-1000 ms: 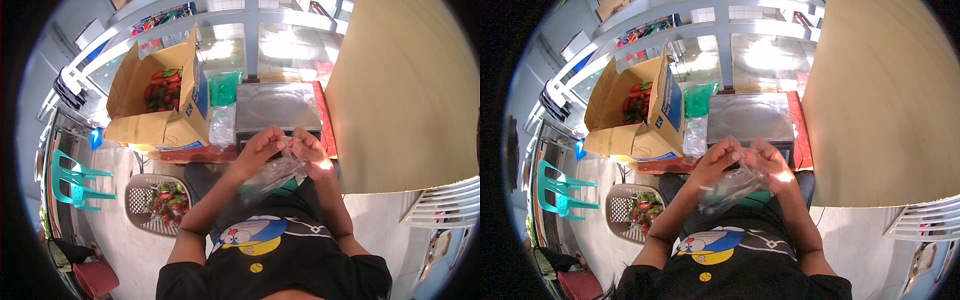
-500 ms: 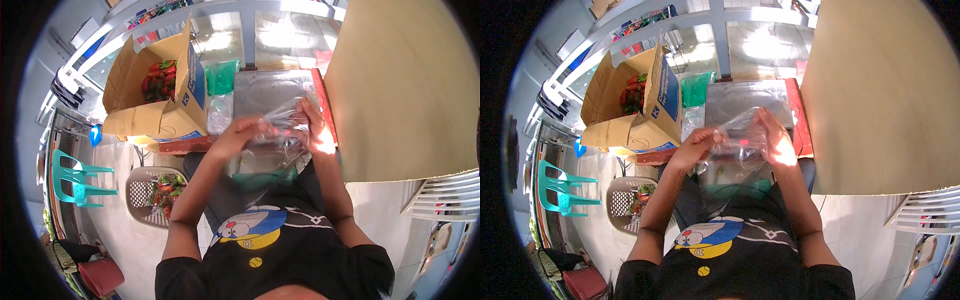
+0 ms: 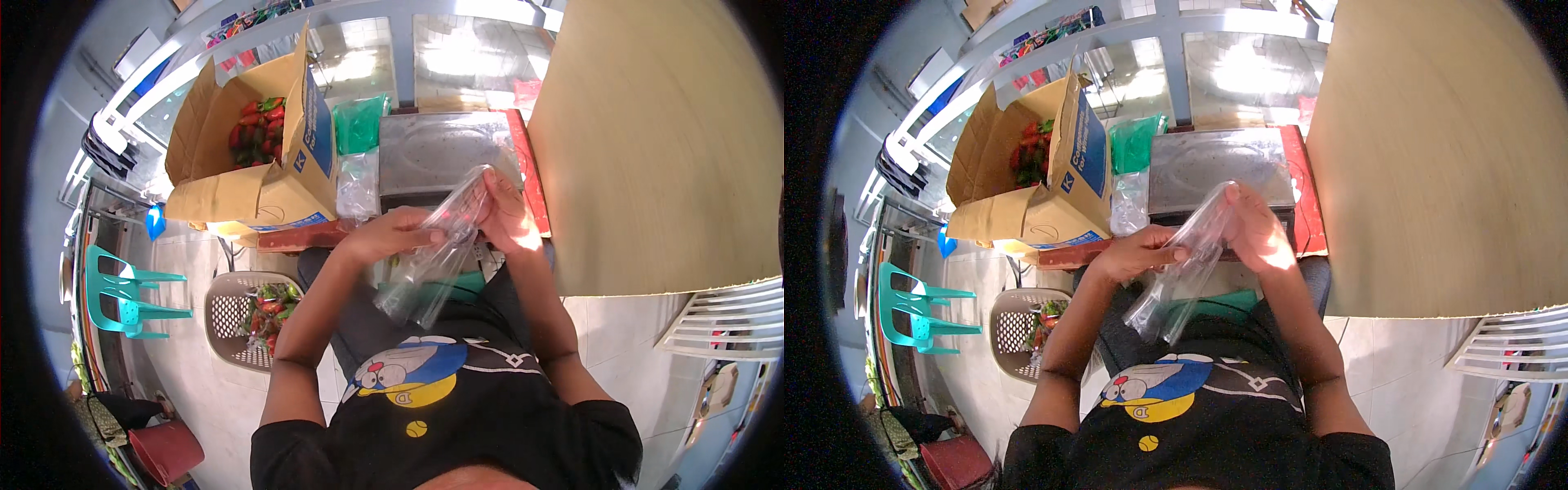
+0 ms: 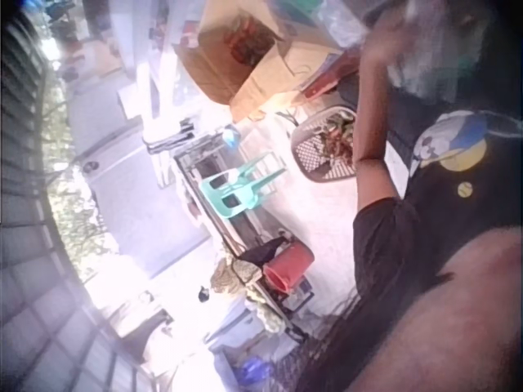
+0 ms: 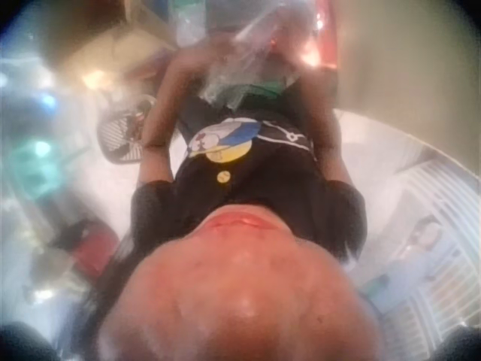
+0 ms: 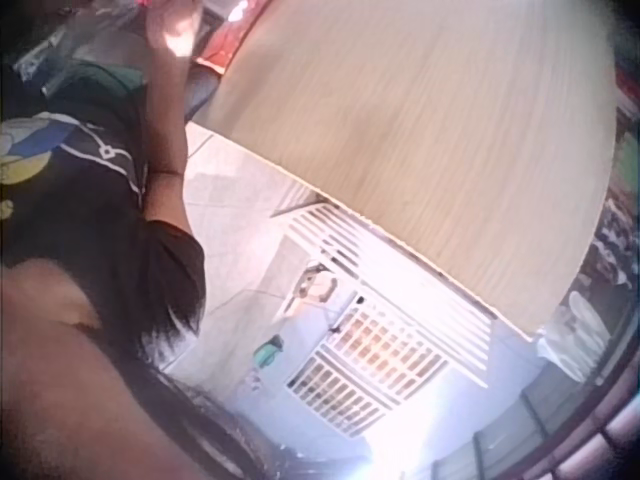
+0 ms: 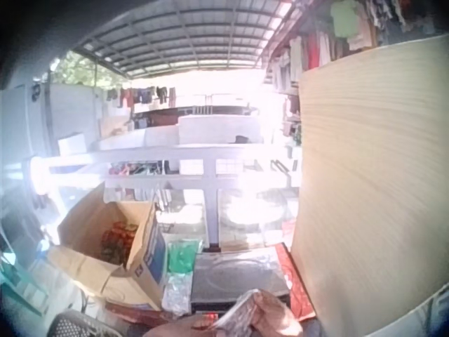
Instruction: The person picks peppers from a box, weighs them on a digital scale, and places them into small plastic bags, sealing each bag by hand.
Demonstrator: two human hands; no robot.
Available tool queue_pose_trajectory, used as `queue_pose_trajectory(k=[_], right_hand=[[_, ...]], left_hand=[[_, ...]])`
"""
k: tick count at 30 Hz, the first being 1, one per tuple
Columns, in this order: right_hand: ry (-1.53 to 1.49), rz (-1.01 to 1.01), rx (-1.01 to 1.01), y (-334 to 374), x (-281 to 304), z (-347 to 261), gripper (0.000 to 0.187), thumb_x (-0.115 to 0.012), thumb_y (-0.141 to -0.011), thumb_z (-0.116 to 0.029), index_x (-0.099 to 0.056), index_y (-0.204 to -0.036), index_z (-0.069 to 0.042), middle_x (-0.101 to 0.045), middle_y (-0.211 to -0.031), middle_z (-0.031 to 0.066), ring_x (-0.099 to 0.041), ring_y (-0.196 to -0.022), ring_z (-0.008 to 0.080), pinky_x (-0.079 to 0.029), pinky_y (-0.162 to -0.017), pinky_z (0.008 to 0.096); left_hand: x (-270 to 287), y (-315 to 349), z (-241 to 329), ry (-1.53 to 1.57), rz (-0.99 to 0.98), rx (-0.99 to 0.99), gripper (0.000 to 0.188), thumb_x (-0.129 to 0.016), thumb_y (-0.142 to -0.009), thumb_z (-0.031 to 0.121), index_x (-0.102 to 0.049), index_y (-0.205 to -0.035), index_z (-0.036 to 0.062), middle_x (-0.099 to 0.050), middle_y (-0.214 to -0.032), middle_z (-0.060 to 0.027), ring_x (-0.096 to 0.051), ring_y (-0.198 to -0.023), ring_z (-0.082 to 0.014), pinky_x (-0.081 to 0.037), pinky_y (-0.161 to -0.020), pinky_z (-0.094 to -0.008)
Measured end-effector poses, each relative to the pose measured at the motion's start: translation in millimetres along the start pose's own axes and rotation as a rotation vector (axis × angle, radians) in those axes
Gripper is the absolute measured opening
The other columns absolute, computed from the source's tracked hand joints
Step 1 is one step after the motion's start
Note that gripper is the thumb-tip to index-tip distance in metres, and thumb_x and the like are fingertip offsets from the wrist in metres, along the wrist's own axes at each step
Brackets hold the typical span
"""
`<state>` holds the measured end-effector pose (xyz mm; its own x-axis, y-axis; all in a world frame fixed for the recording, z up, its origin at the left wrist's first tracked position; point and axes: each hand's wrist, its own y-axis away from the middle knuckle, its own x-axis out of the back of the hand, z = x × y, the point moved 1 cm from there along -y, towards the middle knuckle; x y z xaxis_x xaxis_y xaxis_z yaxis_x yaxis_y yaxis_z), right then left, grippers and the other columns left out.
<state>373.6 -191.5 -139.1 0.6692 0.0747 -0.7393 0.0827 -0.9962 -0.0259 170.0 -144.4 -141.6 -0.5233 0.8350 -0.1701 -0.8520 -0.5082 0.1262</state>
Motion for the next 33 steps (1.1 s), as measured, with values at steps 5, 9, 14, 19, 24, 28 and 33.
queue_pose_trajectory(k=[5,9,14,19,24,28,33], right_hand=[[0.179,-0.015,-0.042,6,-2,3,0.021,-0.05,-0.1,-0.024,-0.055,-0.088,-0.008,-0.052,-0.07,-0.0008,-0.047,-0.058,0.0081,-0.039,-0.054,0.0249],[0.823,-0.266,-0.377,10,9,-7,0.025,-0.055,-0.097,-0.027,-0.061,-0.097,-0.003,-0.055,-0.08,0.0008,-0.05,-0.071,0.0088,-0.041,-0.065,0.0257],[0.07,-0.026,-0.04,-1,16,12,0.029,-0.045,-0.102,-0.029,-0.055,-0.089,-0.005,-0.054,-0.078,0.0027,-0.051,-0.072,0.0128,-0.042,-0.066,0.0281],[0.003,-0.256,-0.134,-2,22,3,0.03,-0.046,-0.102,-0.027,-0.049,-0.079,-0.009,-0.041,-0.062,-0.0035,-0.042,-0.056,0.006,-0.035,-0.052,0.0231],[0.534,-0.224,-0.408,10,19,-3,0.02,-0.059,-0.094,-0.023,-0.06,-0.089,-0.003,-0.047,-0.066,-0.0043,-0.038,-0.056,0.0028,-0.028,-0.049,0.0213],[0.262,-0.415,-0.171,14,17,-10,0.028,-0.059,-0.094,-0.023,-0.055,-0.074,-0.003,-0.049,-0.063,-0.0002,-0.04,-0.055,0.0085,-0.031,-0.05,0.0262],[0.862,-0.373,-0.083,24,-1,-24,0.033,-0.063,-0.092,-0.03,-0.062,-0.078,0.0,-0.058,-0.069,0.0036,-0.051,-0.062,0.011,-0.04,-0.057,0.0269]], left_hand=[[19,4,-11,0.25,0.278,-0.222,0.027,-0.055,-0.098,0.032,-0.063,-0.108,0.008,-0.064,-0.091,0.0001,-0.059,-0.082,-0.0113,-0.047,-0.073,-0.0251],[11,-2,-15,0.86,-0.012,-0.398,0.026,-0.055,-0.098,0.031,-0.059,-0.106,0.0064,-0.065,-0.092,-0.0026,-0.061,-0.085,-0.0121,-0.05,-0.074,-0.0278],[15,1,-20,0.311,-0.112,-0.061,0.025,-0.064,-0.092,0.024,-0.058,-0.11,0.007,-0.062,-0.091,0.0011,-0.058,-0.082,-0.0085,-0.048,-0.073,-0.0262],[26,16,-19,0.234,0.122,0.032,0.024,-0.057,-0.097,0.027,-0.059,-0.112,0.0079,-0.061,-0.092,0.0018,-0.058,-0.089,-0.0088,-0.046,-0.082,-0.0261],[12,13,-4,0.521,0.221,-0.246,0.021,-0.054,-0.099,0.026,-0.055,-0.108,0.0073,-0.055,-0.084,0.0001,-0.054,-0.075,-0.0133,-0.044,-0.076,-0.0319],[15,30,-12,0.572,0.128,-0.213,0.02,-0.053,-0.099,0.026,-0.054,-0.105,0.0065,-0.045,-0.074,0.0026,-0.043,-0.062,-0.0101,-0.041,-0.065,-0.0289],[7,68,33,-0.135,0.238,-0.184,0.014,-0.054,-0.098,0.018,-0.056,-0.096,0.0047,-0.056,-0.088,-0.0003,-0.054,-0.084,-0.0096,-0.045,-0.075,-0.0268]])
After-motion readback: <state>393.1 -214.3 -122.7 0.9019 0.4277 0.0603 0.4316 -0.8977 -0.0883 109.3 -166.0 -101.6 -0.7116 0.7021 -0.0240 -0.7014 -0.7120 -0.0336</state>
